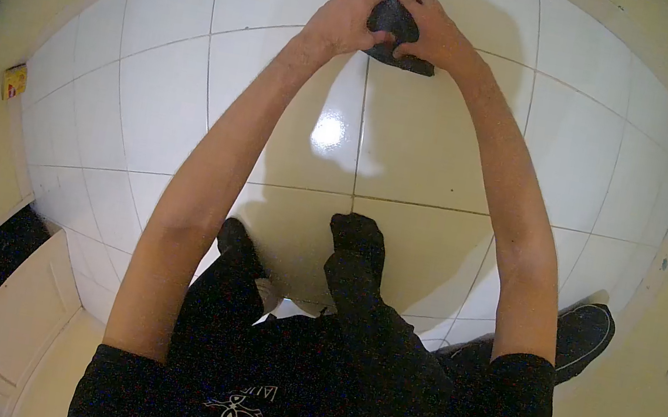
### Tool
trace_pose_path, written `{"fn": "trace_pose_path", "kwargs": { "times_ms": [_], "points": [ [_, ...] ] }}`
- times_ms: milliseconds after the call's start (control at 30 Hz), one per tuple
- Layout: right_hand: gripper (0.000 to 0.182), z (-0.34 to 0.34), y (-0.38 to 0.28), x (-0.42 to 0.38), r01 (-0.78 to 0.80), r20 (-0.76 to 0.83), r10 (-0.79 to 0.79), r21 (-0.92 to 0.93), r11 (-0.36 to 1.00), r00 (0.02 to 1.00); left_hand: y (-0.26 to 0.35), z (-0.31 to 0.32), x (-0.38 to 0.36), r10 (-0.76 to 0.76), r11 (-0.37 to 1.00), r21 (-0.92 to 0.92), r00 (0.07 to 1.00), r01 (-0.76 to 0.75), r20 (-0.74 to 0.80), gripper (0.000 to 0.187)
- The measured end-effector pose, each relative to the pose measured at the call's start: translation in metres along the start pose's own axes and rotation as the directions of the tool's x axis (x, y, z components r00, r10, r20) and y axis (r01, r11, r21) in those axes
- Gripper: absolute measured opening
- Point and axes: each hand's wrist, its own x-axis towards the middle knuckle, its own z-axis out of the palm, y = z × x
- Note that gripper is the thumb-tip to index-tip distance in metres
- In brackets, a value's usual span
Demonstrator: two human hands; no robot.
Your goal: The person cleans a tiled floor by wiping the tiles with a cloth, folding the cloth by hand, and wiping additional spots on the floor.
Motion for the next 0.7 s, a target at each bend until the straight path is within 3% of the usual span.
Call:
{"fn": "trace_pose_path", "kwargs": {
  "times_ms": [100,200,400,600,700],
  "points": [
    [0.082,0.002,-0.003,0.0,0.019,-0.037,-0.032,-0.322,0.947,0.999,-0.006,0.003,-0.001,0.064,0.997,0.04,0.998,-0.063,-0.002,0.061],
    [0.074,0.006,-0.011,0.0,-0.05,-0.074,0.033,-0.253,0.966,0.997,-0.014,0.007,0.004,0.1,0.994,0.041,0.995,-0.099,-0.022,0.059],
    [0.06,0.013,0.004,-0.002,0.074,-0.113,-0.109,-0.277,0.958,0.988,-0.028,0.011,0.008,0.157,0.987,-0.033,0.986,-0.159,-0.062,0.045],
    [0.047,0.0,0.004,0.014,0.048,-0.019,-0.056,-0.313,0.949,0.998,-0.035,0.012,0.024,0.227,0.974,0.011,0.973,-0.227,-0.039,0.036],
    [0.045,0.004,0.014,0.019,0.162,-0.074,-0.217,-0.447,0.88,0.973,-0.049,0.013,0.03,0.341,0.939,0.079,0.936,-0.335,-0.082,0.037]
  ]
}}
